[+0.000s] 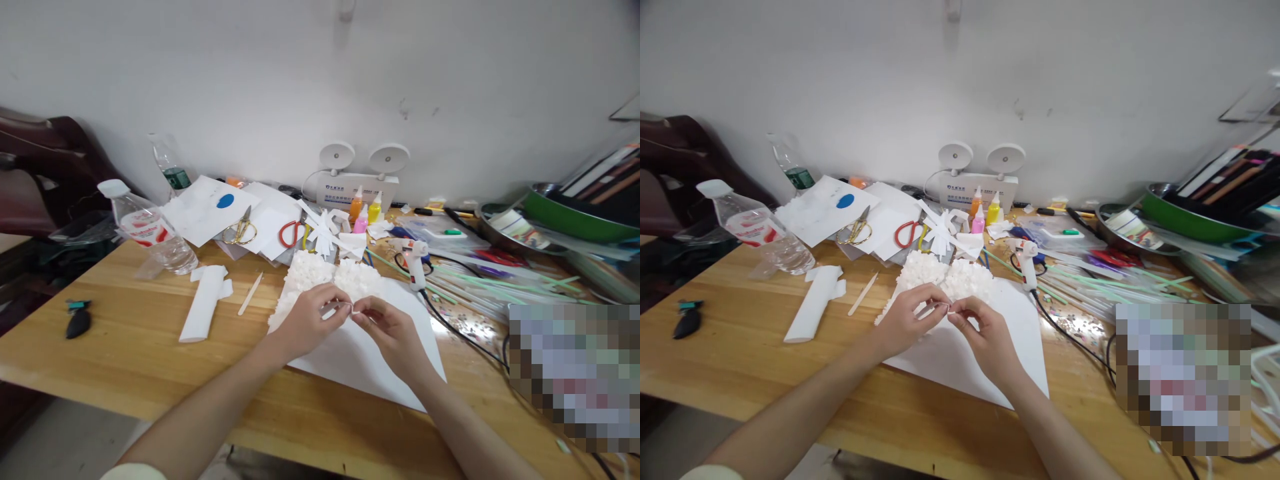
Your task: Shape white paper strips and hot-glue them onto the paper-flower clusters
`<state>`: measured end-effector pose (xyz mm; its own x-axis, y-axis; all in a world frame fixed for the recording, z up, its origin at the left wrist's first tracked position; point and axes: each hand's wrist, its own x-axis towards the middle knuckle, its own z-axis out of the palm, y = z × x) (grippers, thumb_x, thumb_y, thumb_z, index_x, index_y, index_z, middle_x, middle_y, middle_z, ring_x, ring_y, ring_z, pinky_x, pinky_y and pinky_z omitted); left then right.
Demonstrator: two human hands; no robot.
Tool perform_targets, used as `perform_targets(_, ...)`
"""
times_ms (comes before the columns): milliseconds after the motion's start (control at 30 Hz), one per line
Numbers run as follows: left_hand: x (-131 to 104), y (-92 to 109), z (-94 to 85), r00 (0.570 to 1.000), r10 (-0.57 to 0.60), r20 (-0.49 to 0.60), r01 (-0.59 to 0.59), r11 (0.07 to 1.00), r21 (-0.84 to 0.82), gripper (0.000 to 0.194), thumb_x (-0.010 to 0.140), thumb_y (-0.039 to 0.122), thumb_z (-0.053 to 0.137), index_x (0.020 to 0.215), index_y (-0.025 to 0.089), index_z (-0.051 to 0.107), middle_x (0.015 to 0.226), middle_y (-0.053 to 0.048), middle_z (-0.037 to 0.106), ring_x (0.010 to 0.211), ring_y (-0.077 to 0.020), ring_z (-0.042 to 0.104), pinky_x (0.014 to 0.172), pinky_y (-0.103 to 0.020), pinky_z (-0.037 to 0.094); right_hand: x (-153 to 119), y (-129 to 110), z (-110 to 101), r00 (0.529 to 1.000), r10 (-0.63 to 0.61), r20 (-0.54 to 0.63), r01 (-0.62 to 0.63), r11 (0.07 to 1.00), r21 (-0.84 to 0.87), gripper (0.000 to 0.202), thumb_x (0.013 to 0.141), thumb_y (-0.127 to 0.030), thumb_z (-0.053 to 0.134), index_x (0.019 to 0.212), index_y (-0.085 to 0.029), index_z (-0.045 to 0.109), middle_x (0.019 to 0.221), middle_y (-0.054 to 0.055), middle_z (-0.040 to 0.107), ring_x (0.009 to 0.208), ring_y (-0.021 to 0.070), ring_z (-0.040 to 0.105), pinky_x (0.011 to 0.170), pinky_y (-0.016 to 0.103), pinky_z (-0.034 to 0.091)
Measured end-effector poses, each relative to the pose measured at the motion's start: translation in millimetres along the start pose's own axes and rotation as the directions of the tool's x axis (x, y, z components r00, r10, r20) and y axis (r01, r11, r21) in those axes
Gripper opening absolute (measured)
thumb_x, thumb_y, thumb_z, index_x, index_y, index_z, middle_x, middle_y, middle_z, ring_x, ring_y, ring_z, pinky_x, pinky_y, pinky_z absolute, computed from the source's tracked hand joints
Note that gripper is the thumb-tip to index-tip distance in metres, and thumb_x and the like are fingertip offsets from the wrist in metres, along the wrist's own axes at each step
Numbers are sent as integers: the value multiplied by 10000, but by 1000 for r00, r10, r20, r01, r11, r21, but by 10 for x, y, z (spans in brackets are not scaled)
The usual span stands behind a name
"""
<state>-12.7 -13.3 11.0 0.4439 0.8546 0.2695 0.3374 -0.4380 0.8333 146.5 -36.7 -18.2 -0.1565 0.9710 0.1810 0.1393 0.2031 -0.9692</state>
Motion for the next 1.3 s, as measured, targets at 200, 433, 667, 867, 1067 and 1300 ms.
perform_targets(200,5,-15,-1,1000,27,-7,-27,1000,-3,132,806,169,457,786,149,587,752,-16,584,696,-110,518,639,-214,400,0,0,6,997,7,-72,-8,1000,-4,100,769,-302,575,797,-206,584,771,19,601,750,148,545,700,273,437)
perform_targets(433,-11,-30,7,999,38,6,-38,999,-1,149,807,177,464,795,144,609,762,-30,605,718,-118,546,665,-221,417,10,-8,3,996,-20,-89,16,999,-41,101,770,-296,570,752,-197,557,733,19,568,717,149,522,673,278,425)
perform_targets(667,6,-27,15,999,36,-11,-36,999,23,161,810,194,464,837,159,618,804,-37,629,743,-128,559,682,-235,432,11,-17,4,994,-68,-82,61,994,-87,95,767,-282,575,720,-203,550,717,11,550,688,143,491,659,274,408)
perform_targets(867,5,-27,22,999,12,-46,-11,1000,25,122,801,212,479,794,168,593,772,-21,611,730,-125,542,684,-238,430,11,-23,-1,996,-51,-76,44,994,-98,104,765,-294,574,724,-200,560,720,16,574,690,148,502,665,278,412)
perform_targets(1067,-1,1,11,1000,-17,-9,17,1000,-6,134,802,203,469,822,166,597,805,-25,628,731,-124,549,689,-231,439,4,-34,6,996,-23,-92,12,993,-117,108,770,-305,567,742,-201,565,728,25,593,697,157,514,680,296,413)
perform_targets(1300,-8,10,15,1000,-24,-10,24,1000,-18,141,794,194,476,822,163,610,793,-15,633,729,-117,554,683,-217,431,-6,-20,11,985,-47,-164,27,992,-122,116,747,-300,595,786,-209,534,736,7,566,697,144,509,668,276,420)
